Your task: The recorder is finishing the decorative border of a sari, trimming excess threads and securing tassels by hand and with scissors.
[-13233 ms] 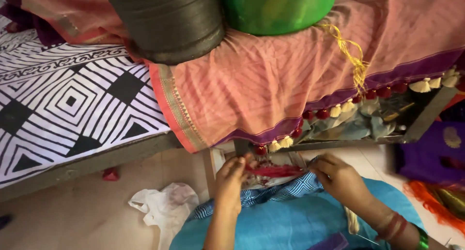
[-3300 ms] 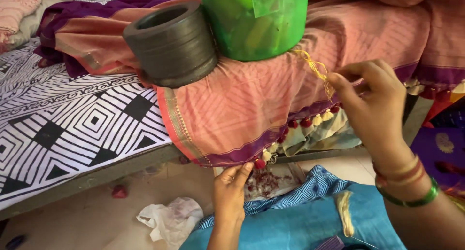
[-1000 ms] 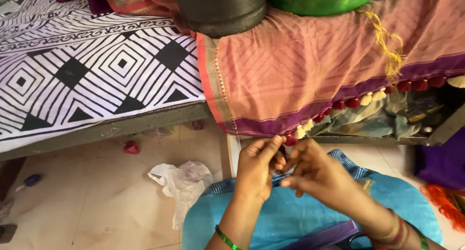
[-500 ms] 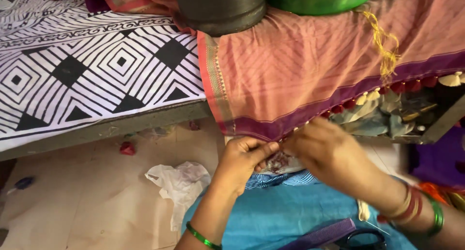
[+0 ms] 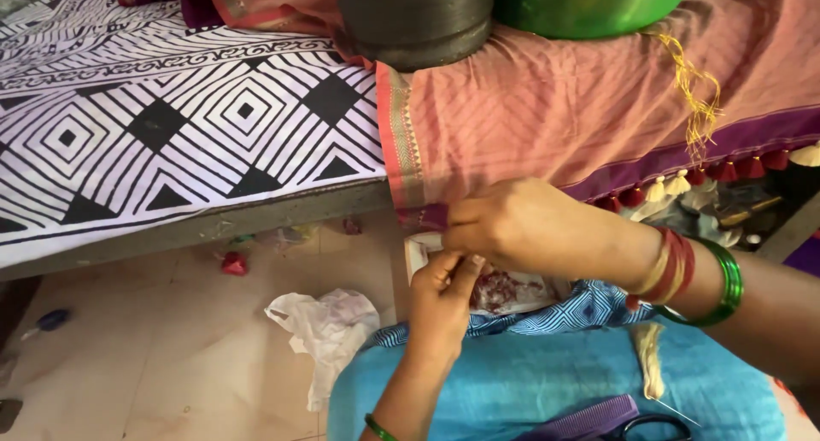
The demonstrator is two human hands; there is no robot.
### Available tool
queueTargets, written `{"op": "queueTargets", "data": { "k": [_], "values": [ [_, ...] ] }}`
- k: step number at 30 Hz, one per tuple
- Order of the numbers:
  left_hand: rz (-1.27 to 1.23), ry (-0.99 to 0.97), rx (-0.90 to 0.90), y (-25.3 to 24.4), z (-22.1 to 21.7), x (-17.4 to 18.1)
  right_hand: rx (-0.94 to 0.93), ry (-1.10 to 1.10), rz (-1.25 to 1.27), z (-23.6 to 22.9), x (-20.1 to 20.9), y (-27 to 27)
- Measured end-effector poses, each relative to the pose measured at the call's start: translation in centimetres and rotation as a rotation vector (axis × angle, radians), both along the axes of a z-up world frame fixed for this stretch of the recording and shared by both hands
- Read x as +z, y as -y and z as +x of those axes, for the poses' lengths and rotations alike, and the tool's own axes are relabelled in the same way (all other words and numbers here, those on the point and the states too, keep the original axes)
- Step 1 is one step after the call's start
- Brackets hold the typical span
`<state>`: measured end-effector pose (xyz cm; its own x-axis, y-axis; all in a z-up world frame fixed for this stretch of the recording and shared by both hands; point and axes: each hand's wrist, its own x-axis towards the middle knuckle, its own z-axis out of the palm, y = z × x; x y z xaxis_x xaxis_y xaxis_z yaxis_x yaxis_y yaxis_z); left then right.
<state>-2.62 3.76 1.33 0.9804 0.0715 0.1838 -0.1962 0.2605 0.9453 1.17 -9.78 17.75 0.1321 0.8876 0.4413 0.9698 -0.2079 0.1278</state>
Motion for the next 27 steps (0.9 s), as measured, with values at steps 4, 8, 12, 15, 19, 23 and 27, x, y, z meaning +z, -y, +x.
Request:
{"op": "queueTargets", "data": {
  "k": [4,8,12,15,19,23,27],
  "values": [
    [-0.125,0.001,0.093,0.5,-0.5,0.9,-0.158,0.029,-0.103,0.3,0.0,-1.0],
    [0.057,0.002,0.214,0.0,-1.6,2.9,-0.278,0.033,-0.099,0.3,-0.1,-1.1],
    [0.739,0.655,0.621,0.2,-2.4,4.8,-0.466,0.049,-0.237,0.6,-0.9,-0.5],
    [0.634,0.474,0.498,1.0,-2.3,4.7,-0.330,-0.021,-0.045,-0.5,-0.7,0.8],
    [-0.211,-0.122,-0.045,1.4,0.1,-1.4,-0.306,-0.145,0.345,-2.5,-1.8,2.6],
    [-0.340,-0.108,-0.097,1.4,-0.2,-1.2,-0.562,-0.582,0.210,-2.9,-4.9,4.0],
    [-0.262,-0.060,-0.039,0.9,-0.3,-0.7,-0.373,-0.473,0.363,-1.7,-6.6,6.3]
  ]
}}
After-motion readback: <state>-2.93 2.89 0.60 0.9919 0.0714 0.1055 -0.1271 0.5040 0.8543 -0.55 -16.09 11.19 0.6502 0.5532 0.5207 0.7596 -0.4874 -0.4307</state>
